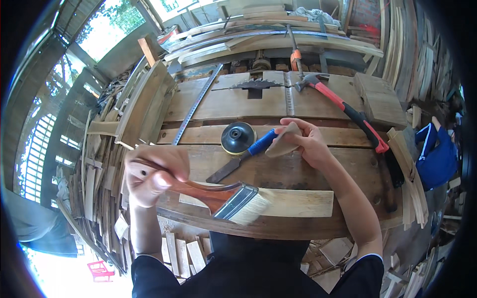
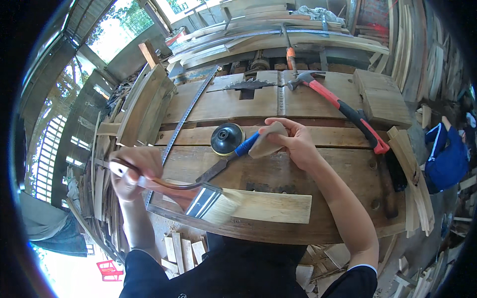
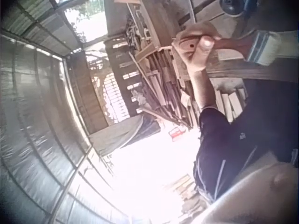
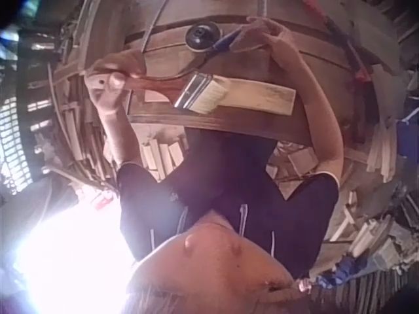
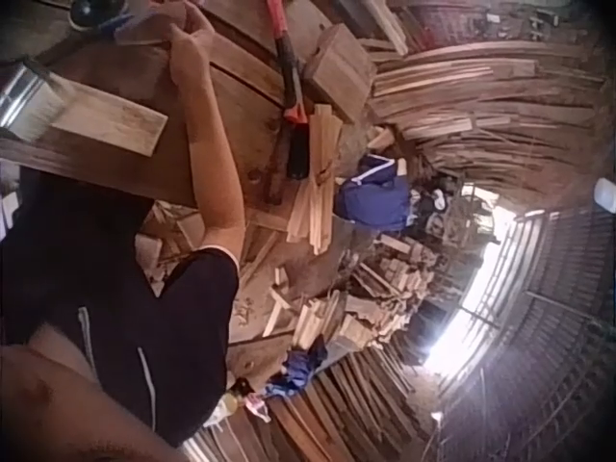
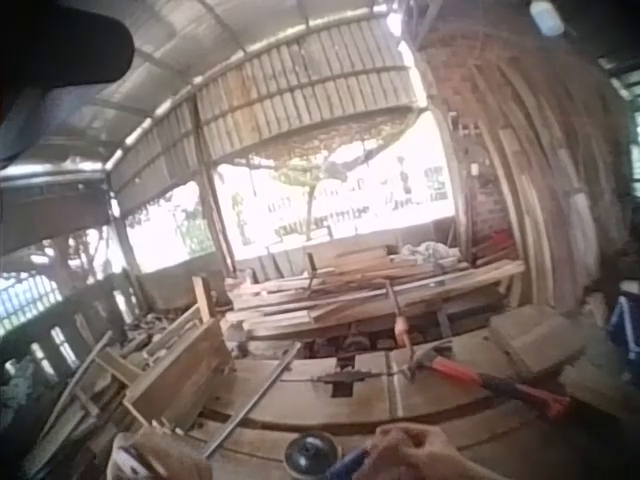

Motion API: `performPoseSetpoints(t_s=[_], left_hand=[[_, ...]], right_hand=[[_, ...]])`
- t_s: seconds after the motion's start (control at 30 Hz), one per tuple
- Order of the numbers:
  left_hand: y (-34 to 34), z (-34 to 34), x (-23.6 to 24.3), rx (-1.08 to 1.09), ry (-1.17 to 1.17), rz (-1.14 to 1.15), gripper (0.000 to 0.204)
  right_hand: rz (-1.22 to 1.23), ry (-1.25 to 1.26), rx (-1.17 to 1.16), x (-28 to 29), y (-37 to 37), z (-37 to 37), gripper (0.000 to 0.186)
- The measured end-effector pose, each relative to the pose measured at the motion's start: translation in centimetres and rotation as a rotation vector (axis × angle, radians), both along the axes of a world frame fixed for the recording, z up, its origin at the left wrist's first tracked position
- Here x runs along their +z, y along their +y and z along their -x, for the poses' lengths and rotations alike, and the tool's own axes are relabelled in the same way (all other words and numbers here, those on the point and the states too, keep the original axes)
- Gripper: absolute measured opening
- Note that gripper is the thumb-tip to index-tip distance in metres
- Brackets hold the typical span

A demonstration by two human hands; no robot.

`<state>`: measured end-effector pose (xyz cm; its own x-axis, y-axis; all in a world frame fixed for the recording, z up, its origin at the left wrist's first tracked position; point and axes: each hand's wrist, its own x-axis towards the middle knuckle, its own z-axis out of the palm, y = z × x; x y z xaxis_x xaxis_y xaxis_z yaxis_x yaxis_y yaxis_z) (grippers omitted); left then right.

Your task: Measuring, cleaning, and refining wood pieces using various manual tools.

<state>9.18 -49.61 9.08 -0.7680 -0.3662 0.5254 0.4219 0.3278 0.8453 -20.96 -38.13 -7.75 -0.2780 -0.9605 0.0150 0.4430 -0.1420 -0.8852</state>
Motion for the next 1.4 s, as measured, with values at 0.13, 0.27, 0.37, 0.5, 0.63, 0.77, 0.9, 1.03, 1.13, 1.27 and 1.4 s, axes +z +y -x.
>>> performPoseSetpoints(t_s=[0.13, 0.27, 0.37, 0.5, 0.63, 0.77, 0.9, 1.03, 1.13, 1.27, 1.4], left_hand=[[-3.1, -3.6, -0.2, 0.180, -0.190, -0.049, 0.025], [-3.7, -5.1, 0.2, 0.409, 0.077, -0.117, 0.017], [-1.9, -2.5, -0.4, 0.332, 0.230, -0.241, 0.027], [1.5, -0.8, -1.0, 0.256, -0.325, -0.207, 0.023], [-0.4, -2.3, -3.0, 0.538, -0.358, -0.188, 0.026], [-0.8, -4.4, -5.1, 0.451, -0.459, -0.357, 0.026], [-0.2, -5.1, -5.8, 0.275, -0.450, -0.352, 0.035], [-0.3, -5.3, -6.2, 0.201, -0.455, -0.308, 0.052], [-0.9, -5.8, -6.9, 0.274, -0.402, -0.297, 0.040], [-3.3, -6.5, -7.3, 0.609, -0.525, -0.184, 0.024], [-5.6, -7.6, -9.4, 1.032, -0.689, 0.465, 0.023]], right_hand=[[-0.019, 0.024, -0.041, -0.2, -0.1, -0.3, 0.032], [-0.108, 0.057, 0.017, -0.1, -0.3, -0.2, 0.031], [-0.078, 0.107, -0.010, -0.2, -0.2, -0.4, 0.031], [-0.047, 0.174, -0.026, 0.0, 0.1, -0.4, 0.029], [-0.045, 0.322, 0.000, 0.2, 0.1, -0.7, 0.025], [-0.053, 0.403, 0.025, 0.5, 0.1, -0.9, 0.024], [-0.040, 0.397, 0.020, 0.5, 0.1, -0.9, 0.023], [-0.056, 0.400, 0.011, 0.9, 0.3, -1.1, 0.023], [-0.061, 0.373, 0.017, 1.1, 0.3, -1.2, 0.022], [-0.064, 0.359, 0.003, 0.7, 0.3, -1.1, 0.022], [-0.061, 0.429, -0.007, 0.6, 0.3, -1.0, 0.023]])
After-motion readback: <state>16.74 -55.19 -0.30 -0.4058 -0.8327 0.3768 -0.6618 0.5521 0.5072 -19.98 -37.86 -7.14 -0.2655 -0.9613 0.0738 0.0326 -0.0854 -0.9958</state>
